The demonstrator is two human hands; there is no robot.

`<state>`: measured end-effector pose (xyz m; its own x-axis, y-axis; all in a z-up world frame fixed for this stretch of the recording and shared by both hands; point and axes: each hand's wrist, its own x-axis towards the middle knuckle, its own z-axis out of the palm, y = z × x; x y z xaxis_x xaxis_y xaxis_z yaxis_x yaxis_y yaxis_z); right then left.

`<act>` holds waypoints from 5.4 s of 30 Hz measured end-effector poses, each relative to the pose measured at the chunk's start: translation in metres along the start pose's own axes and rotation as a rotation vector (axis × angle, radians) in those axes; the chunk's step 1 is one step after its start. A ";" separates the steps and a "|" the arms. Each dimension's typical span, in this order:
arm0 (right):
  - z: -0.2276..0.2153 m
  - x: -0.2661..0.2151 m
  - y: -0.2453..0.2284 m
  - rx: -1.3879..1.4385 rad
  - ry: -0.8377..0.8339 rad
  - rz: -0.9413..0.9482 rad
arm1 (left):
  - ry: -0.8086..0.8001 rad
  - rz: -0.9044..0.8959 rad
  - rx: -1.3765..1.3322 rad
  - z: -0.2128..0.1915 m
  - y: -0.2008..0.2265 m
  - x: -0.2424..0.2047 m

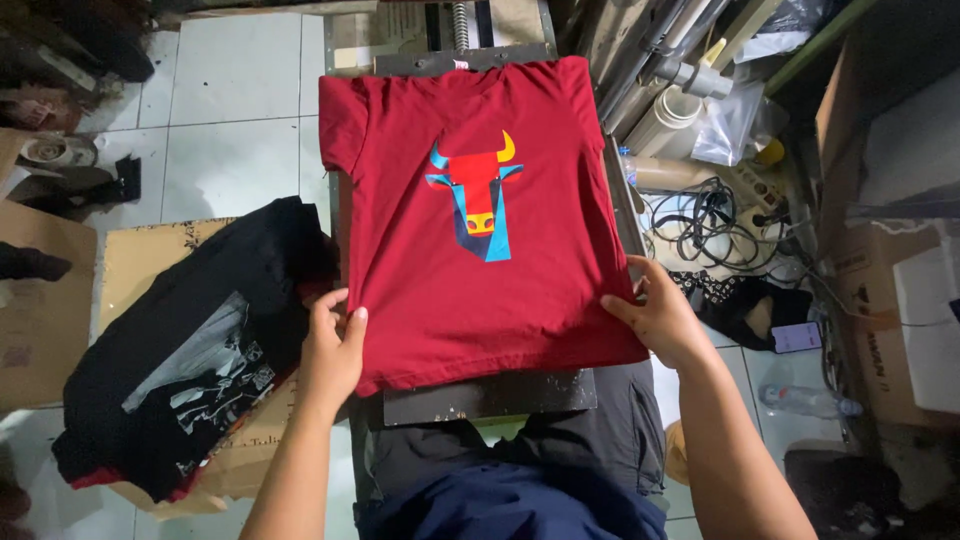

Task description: The person folds a red t-shirt with a bull graphic on a heat press machine. They smooth the shirt, fold it in half, and then fold it again into a smaller rectangle. The person then places the folded shirt onto a stack of other folded shirts.

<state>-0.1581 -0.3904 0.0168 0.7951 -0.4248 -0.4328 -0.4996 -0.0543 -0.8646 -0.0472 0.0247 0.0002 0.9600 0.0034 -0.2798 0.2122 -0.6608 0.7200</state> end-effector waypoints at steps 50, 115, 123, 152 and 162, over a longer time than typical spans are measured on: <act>0.079 0.060 -0.042 -1.092 0.098 -0.483 | -0.037 0.434 0.660 0.028 0.070 0.068; 0.106 0.020 -0.039 -1.184 0.064 -0.580 | -0.109 0.646 0.694 0.064 0.074 0.021; 0.074 0.019 -0.018 -1.235 0.013 -0.615 | -0.042 0.772 0.757 0.040 0.028 0.013; -0.005 0.003 0.072 -0.882 0.247 -0.823 | 0.199 0.661 0.497 0.006 -0.046 0.002; -0.007 0.014 0.072 -0.891 0.264 -0.867 | 0.228 0.664 0.444 0.014 -0.046 0.011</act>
<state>-0.1853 -0.4062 -0.0503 0.9347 -0.1067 0.3390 0.0089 -0.9465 -0.3224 -0.0492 0.0450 -0.0449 0.8839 -0.3710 0.2848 -0.4572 -0.8138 0.3588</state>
